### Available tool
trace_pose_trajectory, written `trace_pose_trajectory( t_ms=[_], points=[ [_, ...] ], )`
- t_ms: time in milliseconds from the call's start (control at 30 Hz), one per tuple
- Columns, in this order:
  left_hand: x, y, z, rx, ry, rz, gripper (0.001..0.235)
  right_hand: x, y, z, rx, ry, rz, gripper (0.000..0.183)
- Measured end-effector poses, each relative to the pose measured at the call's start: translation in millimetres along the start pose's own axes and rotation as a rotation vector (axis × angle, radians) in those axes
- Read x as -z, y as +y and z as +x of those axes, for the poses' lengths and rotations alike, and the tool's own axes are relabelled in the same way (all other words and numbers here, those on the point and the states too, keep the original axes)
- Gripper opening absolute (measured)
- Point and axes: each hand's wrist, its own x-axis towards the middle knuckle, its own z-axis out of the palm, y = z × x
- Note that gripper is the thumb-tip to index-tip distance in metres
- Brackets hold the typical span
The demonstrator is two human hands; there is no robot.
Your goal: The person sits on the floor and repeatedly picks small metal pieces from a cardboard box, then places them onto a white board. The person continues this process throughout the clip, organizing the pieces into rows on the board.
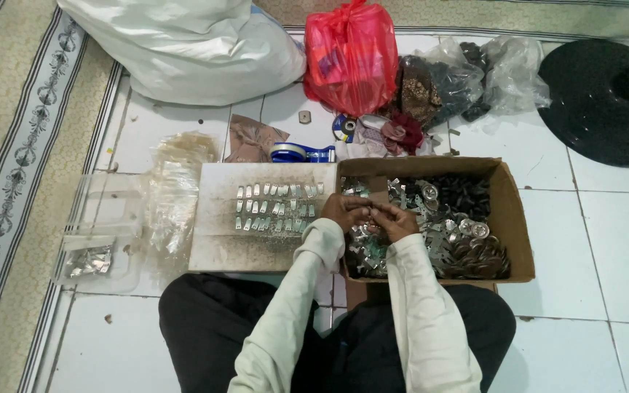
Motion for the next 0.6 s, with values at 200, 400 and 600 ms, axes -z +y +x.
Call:
trace_pose_trajectory(
  t_ms=[200, 400, 600],
  points=[
    [12.7, -27.8, 15.1, -0.008, 0.012, -0.117, 0.032, 1.9, 4.0, 7.8, 0.062, 0.024, 0.002, 0.033],
    [26.1, -12.4, -13.4, -0.045, 0.137, -0.103, 0.024, -9.9, -10.2, -5.6, 0.109, -0.011, 0.037, 0.030],
    [70.0, 11.0, -84.5, -0.159, 0.222, 0.255, 0.020, -32.7, -20.4, -25.2, 0.184, -0.147, -0.008, 0.033]
  ],
)
